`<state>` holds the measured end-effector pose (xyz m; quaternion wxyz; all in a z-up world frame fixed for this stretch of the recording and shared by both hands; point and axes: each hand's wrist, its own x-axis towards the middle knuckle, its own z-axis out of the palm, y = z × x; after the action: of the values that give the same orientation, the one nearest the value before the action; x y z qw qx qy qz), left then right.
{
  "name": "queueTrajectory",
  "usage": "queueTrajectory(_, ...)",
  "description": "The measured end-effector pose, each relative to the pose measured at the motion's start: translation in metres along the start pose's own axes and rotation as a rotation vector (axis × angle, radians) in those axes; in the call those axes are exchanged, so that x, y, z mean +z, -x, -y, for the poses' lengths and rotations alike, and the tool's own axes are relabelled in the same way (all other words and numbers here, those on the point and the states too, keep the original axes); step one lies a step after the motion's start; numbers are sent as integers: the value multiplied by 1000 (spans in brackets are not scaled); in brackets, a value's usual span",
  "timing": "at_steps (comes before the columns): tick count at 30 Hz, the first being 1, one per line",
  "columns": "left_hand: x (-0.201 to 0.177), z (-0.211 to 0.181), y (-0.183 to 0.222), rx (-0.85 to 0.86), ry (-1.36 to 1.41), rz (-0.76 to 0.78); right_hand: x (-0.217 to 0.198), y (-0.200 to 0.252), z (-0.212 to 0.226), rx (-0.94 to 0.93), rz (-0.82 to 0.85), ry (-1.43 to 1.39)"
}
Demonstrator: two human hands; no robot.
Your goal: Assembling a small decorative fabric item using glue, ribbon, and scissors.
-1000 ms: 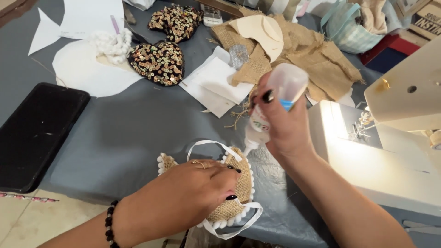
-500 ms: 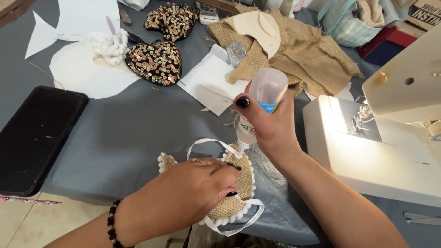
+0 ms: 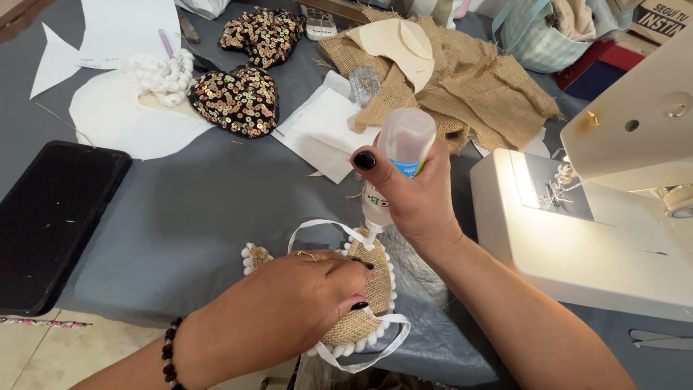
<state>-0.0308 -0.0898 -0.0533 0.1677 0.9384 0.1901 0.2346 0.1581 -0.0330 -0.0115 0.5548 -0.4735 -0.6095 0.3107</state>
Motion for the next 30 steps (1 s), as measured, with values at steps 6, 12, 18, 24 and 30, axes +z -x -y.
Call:
queueTrajectory(6, 1, 1, 0, -12, -1, 12, 0, 5, 2, -13, 3, 6)
queueTrajectory(12, -1, 0, 0, 12, -21, 5, -1, 6, 6, 3, 20, 46)
queueTrajectory(18, -1, -1, -1, 11, -33, 20, 1, 9, 12, -7, 78, -4)
queueTrajectory(24, -8, 1, -1, -37, -33, 79, -4, 8, 7, -4, 18, 32)
queueTrajectory(30, -5, 5, 0, -56, -58, -5, -6, 9, 9, -58, 4, -6)
